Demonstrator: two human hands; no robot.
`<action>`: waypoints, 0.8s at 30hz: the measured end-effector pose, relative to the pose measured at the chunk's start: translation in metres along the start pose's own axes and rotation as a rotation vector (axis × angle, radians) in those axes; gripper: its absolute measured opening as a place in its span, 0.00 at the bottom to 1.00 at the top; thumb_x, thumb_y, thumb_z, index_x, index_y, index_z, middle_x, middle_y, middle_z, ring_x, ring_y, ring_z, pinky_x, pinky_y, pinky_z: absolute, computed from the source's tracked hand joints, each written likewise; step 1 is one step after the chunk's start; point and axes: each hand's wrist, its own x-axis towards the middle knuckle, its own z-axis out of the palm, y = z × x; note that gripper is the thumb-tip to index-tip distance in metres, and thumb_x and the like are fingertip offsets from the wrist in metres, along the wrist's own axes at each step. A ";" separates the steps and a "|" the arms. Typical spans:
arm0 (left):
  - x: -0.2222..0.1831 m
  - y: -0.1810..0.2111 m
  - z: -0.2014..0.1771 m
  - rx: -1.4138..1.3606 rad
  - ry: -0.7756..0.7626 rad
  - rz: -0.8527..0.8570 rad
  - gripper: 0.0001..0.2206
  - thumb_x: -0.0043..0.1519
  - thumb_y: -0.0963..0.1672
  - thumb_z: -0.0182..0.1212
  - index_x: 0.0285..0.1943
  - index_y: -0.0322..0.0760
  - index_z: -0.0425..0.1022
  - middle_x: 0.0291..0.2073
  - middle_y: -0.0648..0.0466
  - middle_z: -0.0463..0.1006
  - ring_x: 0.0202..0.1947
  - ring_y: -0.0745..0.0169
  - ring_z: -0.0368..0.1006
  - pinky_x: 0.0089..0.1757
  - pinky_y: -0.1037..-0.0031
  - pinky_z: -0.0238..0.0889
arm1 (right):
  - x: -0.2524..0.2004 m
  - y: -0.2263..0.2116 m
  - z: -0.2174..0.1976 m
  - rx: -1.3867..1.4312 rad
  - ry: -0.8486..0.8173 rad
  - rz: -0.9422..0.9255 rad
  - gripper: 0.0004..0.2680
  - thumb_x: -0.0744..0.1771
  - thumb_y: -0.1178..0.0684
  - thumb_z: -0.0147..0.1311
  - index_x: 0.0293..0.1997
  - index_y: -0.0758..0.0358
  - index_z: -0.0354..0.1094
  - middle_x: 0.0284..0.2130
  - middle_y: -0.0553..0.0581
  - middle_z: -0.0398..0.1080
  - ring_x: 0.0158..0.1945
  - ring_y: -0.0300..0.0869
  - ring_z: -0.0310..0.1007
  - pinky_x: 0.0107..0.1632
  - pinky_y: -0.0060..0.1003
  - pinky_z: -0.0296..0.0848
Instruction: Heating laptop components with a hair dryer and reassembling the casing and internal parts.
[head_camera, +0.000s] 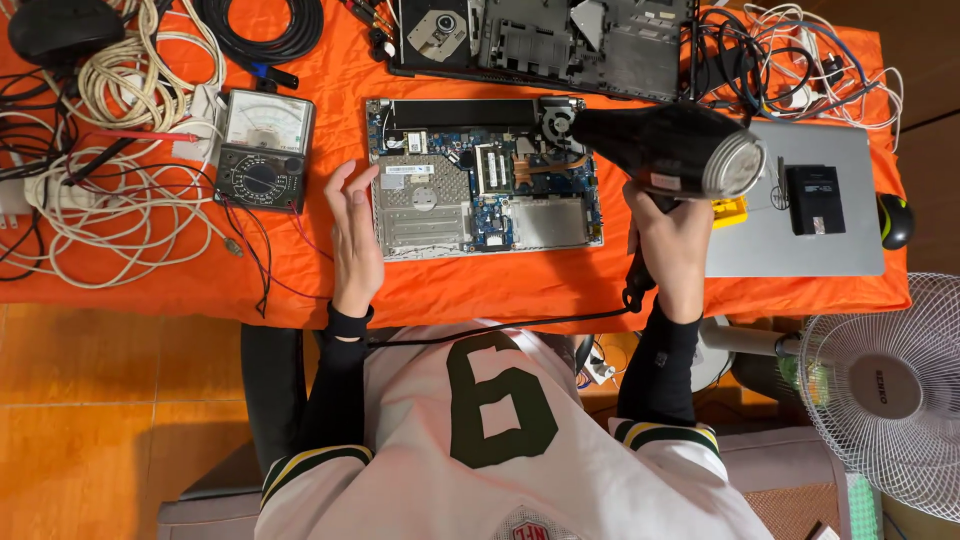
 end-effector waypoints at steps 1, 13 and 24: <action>0.001 -0.002 0.000 -0.010 0.009 -0.058 0.26 0.76 0.52 0.27 0.72 0.35 0.62 0.67 0.52 0.69 0.33 0.51 0.65 0.42 0.66 0.61 | 0.003 0.001 0.002 0.012 0.004 0.001 0.04 0.67 0.62 0.56 0.34 0.70 0.67 0.18 0.49 0.64 0.17 0.34 0.61 0.22 0.31 0.59; 0.005 0.016 -0.001 -0.026 -0.005 -0.097 0.27 0.72 0.54 0.26 0.72 0.35 0.57 0.65 0.50 0.71 0.30 0.53 0.64 0.42 0.67 0.61 | -0.018 0.005 -0.013 -0.059 0.046 0.008 0.03 0.68 0.62 0.56 0.37 0.73 0.68 0.18 0.50 0.65 0.17 0.33 0.60 0.23 0.32 0.58; 0.000 -0.006 0.004 -0.001 0.012 0.054 0.30 0.77 0.56 0.29 0.69 0.29 0.67 0.72 0.44 0.57 0.71 0.46 0.61 0.67 0.63 0.51 | -0.054 0.009 -0.035 0.001 0.004 0.157 0.03 0.67 0.63 0.57 0.40 0.72 0.68 0.19 0.50 0.65 0.17 0.33 0.61 0.23 0.31 0.59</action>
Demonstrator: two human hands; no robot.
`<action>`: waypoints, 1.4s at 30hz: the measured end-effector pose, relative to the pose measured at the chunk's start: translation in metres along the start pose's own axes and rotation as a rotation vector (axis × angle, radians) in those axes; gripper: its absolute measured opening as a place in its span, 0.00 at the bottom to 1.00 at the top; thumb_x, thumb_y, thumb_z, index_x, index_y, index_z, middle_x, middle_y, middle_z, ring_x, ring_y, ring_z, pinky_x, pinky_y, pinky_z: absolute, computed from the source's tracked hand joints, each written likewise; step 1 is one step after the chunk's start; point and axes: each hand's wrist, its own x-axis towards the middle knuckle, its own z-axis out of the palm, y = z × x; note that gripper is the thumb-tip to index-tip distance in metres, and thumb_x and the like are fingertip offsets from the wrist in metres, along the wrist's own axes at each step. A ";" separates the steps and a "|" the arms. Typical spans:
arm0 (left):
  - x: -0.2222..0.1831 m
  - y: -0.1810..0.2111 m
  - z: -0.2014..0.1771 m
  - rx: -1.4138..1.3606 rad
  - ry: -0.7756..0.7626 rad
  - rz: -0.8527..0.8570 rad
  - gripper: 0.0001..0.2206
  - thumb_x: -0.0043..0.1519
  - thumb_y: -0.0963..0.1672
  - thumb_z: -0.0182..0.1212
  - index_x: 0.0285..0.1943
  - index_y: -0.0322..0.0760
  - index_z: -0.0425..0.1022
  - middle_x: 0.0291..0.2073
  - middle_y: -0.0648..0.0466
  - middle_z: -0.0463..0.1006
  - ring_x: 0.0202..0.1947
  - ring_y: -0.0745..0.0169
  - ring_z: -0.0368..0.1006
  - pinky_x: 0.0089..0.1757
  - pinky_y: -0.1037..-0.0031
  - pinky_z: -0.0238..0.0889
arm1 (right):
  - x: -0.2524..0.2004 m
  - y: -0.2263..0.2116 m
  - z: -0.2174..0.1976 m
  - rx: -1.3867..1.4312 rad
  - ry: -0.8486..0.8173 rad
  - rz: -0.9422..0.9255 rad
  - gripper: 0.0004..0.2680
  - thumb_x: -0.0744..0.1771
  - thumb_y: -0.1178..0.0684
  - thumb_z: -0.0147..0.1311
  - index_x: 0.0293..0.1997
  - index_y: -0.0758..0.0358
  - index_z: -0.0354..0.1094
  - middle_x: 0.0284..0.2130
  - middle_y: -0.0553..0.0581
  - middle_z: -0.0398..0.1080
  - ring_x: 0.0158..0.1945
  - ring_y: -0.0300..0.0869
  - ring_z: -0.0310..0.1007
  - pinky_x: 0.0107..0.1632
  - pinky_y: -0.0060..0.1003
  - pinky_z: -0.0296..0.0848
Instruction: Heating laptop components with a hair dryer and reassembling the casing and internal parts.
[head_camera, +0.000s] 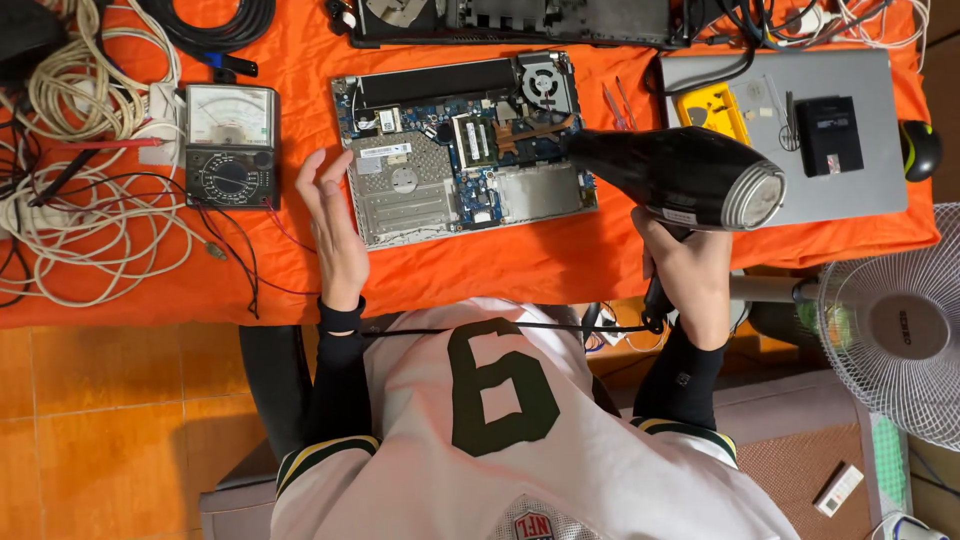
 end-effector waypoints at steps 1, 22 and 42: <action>0.001 0.000 -0.001 -0.020 0.016 -0.014 0.31 0.76 0.56 0.29 0.70 0.28 0.67 0.72 0.44 0.56 0.71 0.46 0.61 0.67 0.63 0.51 | -0.001 -0.003 0.001 -0.024 -0.005 -0.028 0.03 0.68 0.63 0.57 0.41 0.73 0.69 0.19 0.51 0.64 0.17 0.33 0.60 0.23 0.31 0.59; 0.000 0.002 -0.003 -0.031 0.008 0.010 0.28 0.78 0.56 0.26 0.74 0.33 0.56 0.69 0.44 0.69 0.61 0.46 0.72 0.61 0.65 0.59 | -0.027 0.020 0.004 -0.225 -0.314 -0.317 0.10 0.65 0.63 0.59 0.51 0.67 0.72 0.38 0.50 0.75 0.35 0.31 0.68 0.38 0.29 0.70; 0.004 0.000 -0.005 0.008 -0.009 -0.053 0.28 0.75 0.54 0.25 0.72 0.34 0.59 0.69 0.50 0.66 0.30 0.55 0.67 0.39 0.68 0.62 | -0.013 0.018 0.033 -0.169 -0.358 -0.284 0.10 0.64 0.64 0.60 0.50 0.68 0.72 0.40 0.56 0.75 0.37 0.41 0.70 0.41 0.37 0.72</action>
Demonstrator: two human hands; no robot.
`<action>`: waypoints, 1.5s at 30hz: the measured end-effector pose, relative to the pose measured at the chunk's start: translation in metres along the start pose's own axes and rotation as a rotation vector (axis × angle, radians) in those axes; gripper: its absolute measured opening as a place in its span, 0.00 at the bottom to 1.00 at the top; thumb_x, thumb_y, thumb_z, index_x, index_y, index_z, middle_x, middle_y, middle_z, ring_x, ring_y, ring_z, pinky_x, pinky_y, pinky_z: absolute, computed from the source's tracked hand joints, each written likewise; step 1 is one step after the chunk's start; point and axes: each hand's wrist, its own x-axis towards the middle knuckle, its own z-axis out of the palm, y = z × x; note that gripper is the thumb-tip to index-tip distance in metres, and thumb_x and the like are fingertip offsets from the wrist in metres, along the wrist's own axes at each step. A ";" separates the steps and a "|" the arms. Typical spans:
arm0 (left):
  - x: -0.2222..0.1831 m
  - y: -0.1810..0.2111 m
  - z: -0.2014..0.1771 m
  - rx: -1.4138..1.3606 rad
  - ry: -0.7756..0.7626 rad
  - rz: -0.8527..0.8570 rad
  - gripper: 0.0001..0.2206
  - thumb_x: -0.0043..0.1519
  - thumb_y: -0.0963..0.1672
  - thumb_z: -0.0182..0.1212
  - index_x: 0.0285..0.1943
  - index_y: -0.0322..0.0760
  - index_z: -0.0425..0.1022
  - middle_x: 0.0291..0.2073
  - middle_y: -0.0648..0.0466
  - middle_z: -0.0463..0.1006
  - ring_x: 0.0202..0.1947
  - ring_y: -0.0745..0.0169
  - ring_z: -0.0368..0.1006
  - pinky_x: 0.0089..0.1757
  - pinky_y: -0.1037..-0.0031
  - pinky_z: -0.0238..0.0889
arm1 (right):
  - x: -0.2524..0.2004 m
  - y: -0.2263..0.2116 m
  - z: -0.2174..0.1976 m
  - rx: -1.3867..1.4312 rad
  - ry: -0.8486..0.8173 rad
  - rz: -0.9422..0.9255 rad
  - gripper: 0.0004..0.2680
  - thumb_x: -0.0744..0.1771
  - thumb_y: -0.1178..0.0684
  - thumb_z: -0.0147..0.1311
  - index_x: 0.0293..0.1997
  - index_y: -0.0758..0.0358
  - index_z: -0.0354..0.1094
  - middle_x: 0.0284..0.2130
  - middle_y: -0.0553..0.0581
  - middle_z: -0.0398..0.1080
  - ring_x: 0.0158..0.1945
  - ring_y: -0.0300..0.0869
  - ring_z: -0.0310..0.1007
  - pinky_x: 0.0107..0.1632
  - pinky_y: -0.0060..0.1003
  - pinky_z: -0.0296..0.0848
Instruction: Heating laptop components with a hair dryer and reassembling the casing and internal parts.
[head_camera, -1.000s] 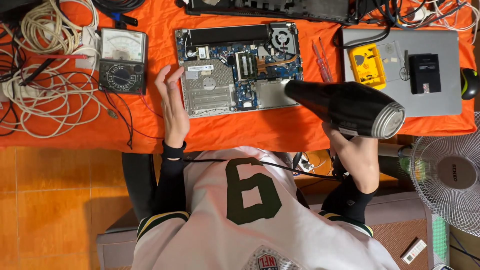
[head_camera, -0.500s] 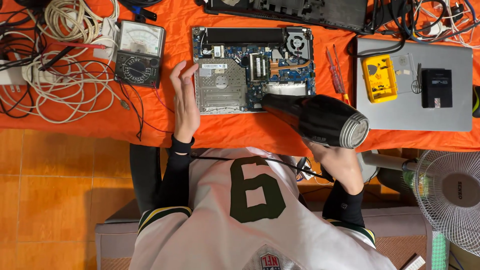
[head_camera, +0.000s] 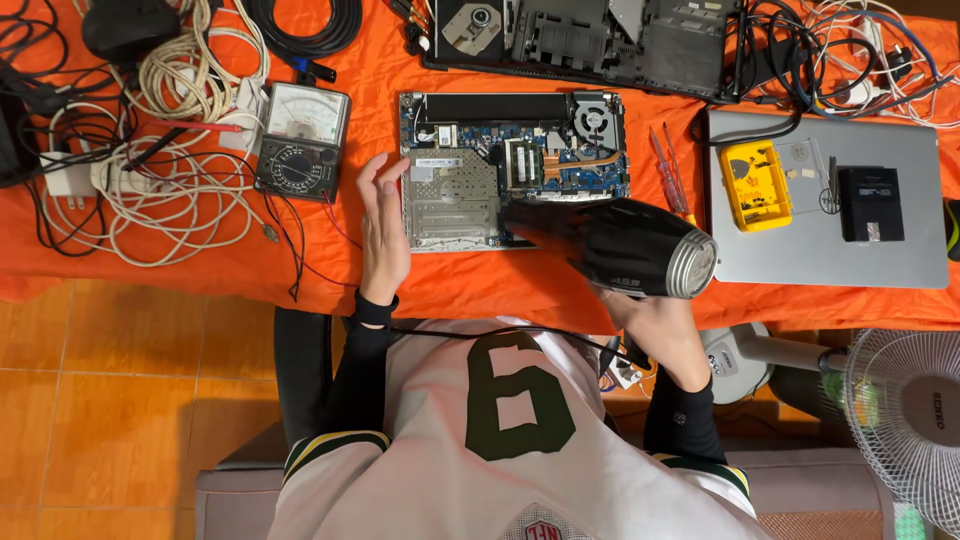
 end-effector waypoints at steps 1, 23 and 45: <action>0.001 0.001 0.000 0.010 -0.007 -0.037 0.28 0.73 0.54 0.25 0.71 0.35 0.59 0.69 0.50 0.66 0.25 0.54 0.64 0.36 0.67 0.61 | 0.002 -0.001 0.000 -0.081 0.000 -0.224 0.10 0.64 0.64 0.59 0.50 0.68 0.72 0.43 0.56 0.74 0.41 0.41 0.73 0.47 0.35 0.74; -0.001 -0.006 0.003 -0.009 0.042 0.076 0.28 0.77 0.55 0.26 0.74 0.33 0.56 0.68 0.42 0.70 0.64 0.44 0.69 0.63 0.63 0.56 | 0.027 -0.014 0.024 -0.003 -0.142 -0.257 0.12 0.65 0.65 0.59 0.54 0.69 0.71 0.48 0.56 0.75 0.48 0.40 0.73 0.54 0.35 0.72; -0.001 -0.001 0.001 -0.004 0.018 0.094 0.26 0.77 0.52 0.26 0.71 0.30 0.61 0.69 0.43 0.64 0.62 0.46 0.69 0.60 0.63 0.58 | 0.062 -0.028 0.033 0.136 -0.085 0.114 0.09 0.66 0.64 0.57 0.51 0.67 0.73 0.36 0.55 0.75 0.31 0.38 0.65 0.33 0.35 0.67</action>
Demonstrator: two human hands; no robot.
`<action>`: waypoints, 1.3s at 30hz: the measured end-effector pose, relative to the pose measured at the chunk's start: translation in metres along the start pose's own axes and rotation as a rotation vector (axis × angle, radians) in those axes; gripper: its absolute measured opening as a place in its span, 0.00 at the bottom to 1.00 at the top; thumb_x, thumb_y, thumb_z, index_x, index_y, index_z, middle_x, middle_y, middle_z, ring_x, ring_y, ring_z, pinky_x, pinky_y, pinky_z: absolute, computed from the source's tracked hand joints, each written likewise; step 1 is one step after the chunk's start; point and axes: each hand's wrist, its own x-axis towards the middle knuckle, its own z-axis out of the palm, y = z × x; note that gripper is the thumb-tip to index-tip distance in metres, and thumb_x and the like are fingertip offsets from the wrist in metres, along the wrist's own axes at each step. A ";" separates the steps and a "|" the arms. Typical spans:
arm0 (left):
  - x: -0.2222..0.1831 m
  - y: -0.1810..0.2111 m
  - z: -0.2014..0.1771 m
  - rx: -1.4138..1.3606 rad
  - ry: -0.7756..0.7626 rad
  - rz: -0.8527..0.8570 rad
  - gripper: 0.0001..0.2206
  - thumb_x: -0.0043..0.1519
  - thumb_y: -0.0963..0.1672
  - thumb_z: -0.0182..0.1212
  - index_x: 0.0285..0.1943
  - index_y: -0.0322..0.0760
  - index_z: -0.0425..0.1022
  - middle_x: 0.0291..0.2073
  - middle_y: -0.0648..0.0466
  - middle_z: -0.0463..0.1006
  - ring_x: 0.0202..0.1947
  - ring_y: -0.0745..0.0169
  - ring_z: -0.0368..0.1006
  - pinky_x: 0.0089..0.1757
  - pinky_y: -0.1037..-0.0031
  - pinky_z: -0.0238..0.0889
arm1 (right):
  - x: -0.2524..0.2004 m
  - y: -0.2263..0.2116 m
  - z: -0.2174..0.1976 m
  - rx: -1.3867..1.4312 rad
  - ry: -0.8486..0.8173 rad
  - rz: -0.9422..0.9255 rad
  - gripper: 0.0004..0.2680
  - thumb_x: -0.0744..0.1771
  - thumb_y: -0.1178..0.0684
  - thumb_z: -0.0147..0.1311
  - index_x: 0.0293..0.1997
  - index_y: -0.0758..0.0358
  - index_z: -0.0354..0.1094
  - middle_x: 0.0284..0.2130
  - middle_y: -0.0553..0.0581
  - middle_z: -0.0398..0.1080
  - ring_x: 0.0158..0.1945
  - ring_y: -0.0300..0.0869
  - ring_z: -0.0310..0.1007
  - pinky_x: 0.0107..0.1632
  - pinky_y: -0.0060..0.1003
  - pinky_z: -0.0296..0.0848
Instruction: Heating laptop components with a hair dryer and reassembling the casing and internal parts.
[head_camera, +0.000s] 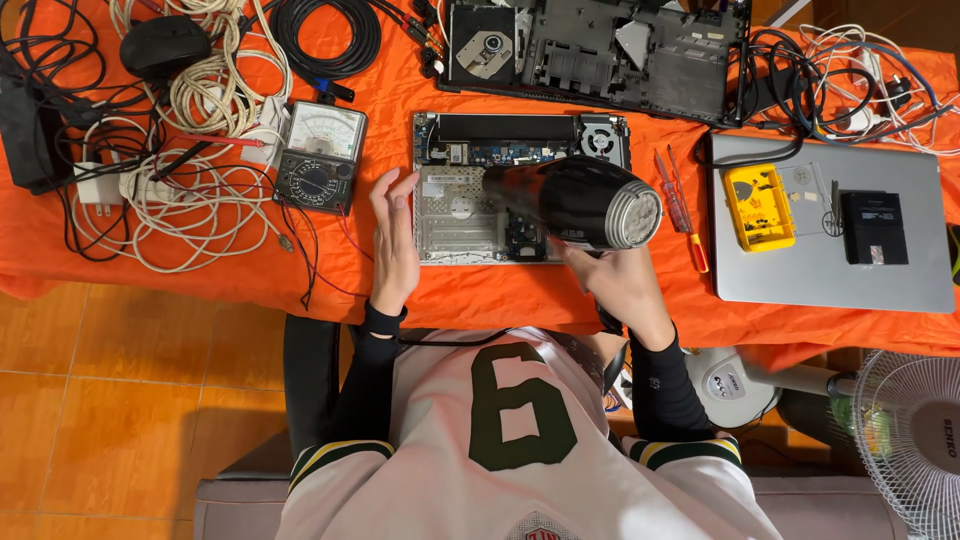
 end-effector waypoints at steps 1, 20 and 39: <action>0.000 0.002 0.000 0.013 -0.012 0.002 0.26 0.77 0.52 0.25 0.71 0.30 0.61 0.69 0.43 0.62 0.59 0.47 0.70 0.58 0.64 0.60 | 0.000 -0.003 0.000 -0.012 0.014 0.001 0.09 0.65 0.64 0.58 0.50 0.67 0.72 0.34 0.55 0.74 0.29 0.38 0.62 0.31 0.35 0.65; 0.000 -0.009 0.001 -0.003 -0.012 -0.021 0.26 0.77 0.54 0.25 0.73 0.35 0.58 0.70 0.43 0.64 0.53 0.49 0.73 0.54 0.67 0.62 | 0.004 -0.002 0.004 0.081 -0.003 -0.032 0.09 0.66 0.63 0.58 0.50 0.67 0.71 0.28 0.50 0.71 0.20 0.31 0.60 0.22 0.29 0.61; 0.000 -0.008 0.002 -0.129 0.017 -0.045 0.26 0.76 0.54 0.29 0.75 0.34 0.51 0.68 0.41 0.70 0.63 0.46 0.69 0.62 0.66 0.56 | 0.021 -0.014 0.019 0.034 -0.023 -0.143 0.08 0.66 0.63 0.58 0.50 0.68 0.72 0.29 0.49 0.71 0.22 0.30 0.62 0.23 0.28 0.62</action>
